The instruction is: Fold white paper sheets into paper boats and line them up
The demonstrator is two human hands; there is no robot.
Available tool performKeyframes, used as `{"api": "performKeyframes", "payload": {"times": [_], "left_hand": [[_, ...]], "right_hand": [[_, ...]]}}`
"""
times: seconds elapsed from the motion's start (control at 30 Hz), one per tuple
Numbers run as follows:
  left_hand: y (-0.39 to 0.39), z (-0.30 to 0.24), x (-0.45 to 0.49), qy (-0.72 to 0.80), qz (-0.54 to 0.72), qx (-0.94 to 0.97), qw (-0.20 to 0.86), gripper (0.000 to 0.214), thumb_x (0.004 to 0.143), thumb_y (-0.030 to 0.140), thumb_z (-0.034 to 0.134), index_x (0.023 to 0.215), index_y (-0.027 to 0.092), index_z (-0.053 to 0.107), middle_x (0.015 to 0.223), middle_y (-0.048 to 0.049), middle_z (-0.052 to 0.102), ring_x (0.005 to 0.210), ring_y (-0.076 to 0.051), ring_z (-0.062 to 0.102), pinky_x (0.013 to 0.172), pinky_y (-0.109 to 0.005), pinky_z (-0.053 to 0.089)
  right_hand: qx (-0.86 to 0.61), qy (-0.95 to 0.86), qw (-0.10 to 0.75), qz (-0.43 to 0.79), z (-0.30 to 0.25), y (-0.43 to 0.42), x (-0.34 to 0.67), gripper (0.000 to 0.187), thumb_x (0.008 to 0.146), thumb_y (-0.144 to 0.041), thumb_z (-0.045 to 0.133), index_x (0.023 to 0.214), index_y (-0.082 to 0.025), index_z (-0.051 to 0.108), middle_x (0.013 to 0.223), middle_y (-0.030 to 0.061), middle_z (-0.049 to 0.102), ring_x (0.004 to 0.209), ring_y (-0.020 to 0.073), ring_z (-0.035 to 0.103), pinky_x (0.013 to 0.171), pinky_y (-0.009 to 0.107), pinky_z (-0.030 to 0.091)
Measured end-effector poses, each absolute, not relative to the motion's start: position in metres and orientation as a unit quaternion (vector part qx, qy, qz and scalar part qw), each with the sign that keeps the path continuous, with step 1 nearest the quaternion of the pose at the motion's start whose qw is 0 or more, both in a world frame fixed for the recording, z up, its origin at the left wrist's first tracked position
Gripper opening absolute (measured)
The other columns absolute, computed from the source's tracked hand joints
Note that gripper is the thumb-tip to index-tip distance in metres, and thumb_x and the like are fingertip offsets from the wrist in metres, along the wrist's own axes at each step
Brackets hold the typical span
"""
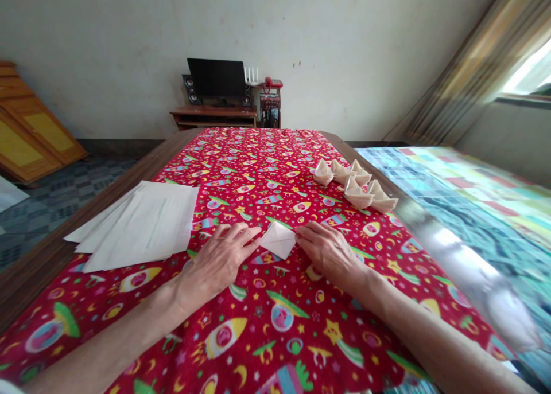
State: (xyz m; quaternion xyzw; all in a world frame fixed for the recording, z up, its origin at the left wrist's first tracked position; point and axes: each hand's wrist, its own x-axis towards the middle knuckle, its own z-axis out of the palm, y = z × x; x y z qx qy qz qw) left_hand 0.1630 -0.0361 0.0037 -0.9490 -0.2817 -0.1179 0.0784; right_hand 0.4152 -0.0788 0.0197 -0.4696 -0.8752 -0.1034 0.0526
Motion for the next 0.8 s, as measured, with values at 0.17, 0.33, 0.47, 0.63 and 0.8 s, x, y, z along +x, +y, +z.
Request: {"api": "performKeyframes", "payload": {"times": [0.17,0.33,0.47,0.63,0.8], "left_hand": [[-0.017,-0.008,0.166,-0.324,-0.264,-0.908,-0.019,0.037,0.083,0.003,0.037,0.105,0.016,0.064,0.107,-0.0087,0.06,0.099,-0.019,0.055,0.087,-0.033,0.047],[-0.008,-0.012,0.187,-0.384,-0.25,-0.888,-0.03,0.023,0.091,0.03,0.043,0.081,0.017,0.059,0.079,-0.0048,0.057,0.074,-0.017,0.056,0.071,-0.029,0.047],[-0.006,-0.007,0.205,-0.403,-0.208,-0.889,-0.062,0.029,0.088,0.034,0.047,0.064,0.018,0.051,0.066,-0.0006,0.052,0.061,-0.014,0.051,0.058,-0.025,0.039],[-0.009,0.005,0.219,-0.425,-0.23,-0.865,-0.138,0.028,0.086,0.029,0.048,0.06,0.018,0.049,0.063,0.001,0.052,0.059,-0.012,0.05,0.056,-0.024,0.035],[-0.022,0.023,0.225,-0.387,-0.281,-0.864,-0.16,0.027,0.09,0.028,0.043,0.066,0.018,0.051,0.07,-0.0014,0.055,0.067,-0.014,0.053,0.066,-0.026,0.042]], "right_hand": [[-0.461,-0.88,0.069,-0.093,0.017,-0.076,0.414,0.015,0.088,-0.011,0.049,0.09,-0.013,0.063,0.093,0.0111,0.062,0.091,0.0211,0.051,0.077,0.031,0.045],[-0.468,-0.874,0.095,-0.088,0.009,-0.072,0.415,0.018,0.089,-0.011,0.046,0.084,-0.014,0.063,0.09,0.0096,0.062,0.086,0.0199,0.051,0.075,0.031,0.043],[-0.487,-0.865,0.105,-0.062,0.01,-0.07,0.416,0.017,0.087,-0.01,0.048,0.08,-0.016,0.063,0.086,0.0075,0.064,0.084,0.0183,0.053,0.076,0.029,0.042],[-0.518,-0.827,0.198,-0.091,0.017,-0.075,0.401,0.017,0.09,-0.025,0.049,0.097,-0.016,0.061,0.094,0.0092,0.067,0.086,0.0207,0.056,0.076,0.032,0.04],[-0.509,-0.818,0.26,-0.061,0.014,-0.077,0.382,0.018,0.089,-0.025,0.048,0.093,-0.015,0.062,0.084,0.0079,0.066,0.076,0.0187,0.055,0.07,0.029,0.04]]}}
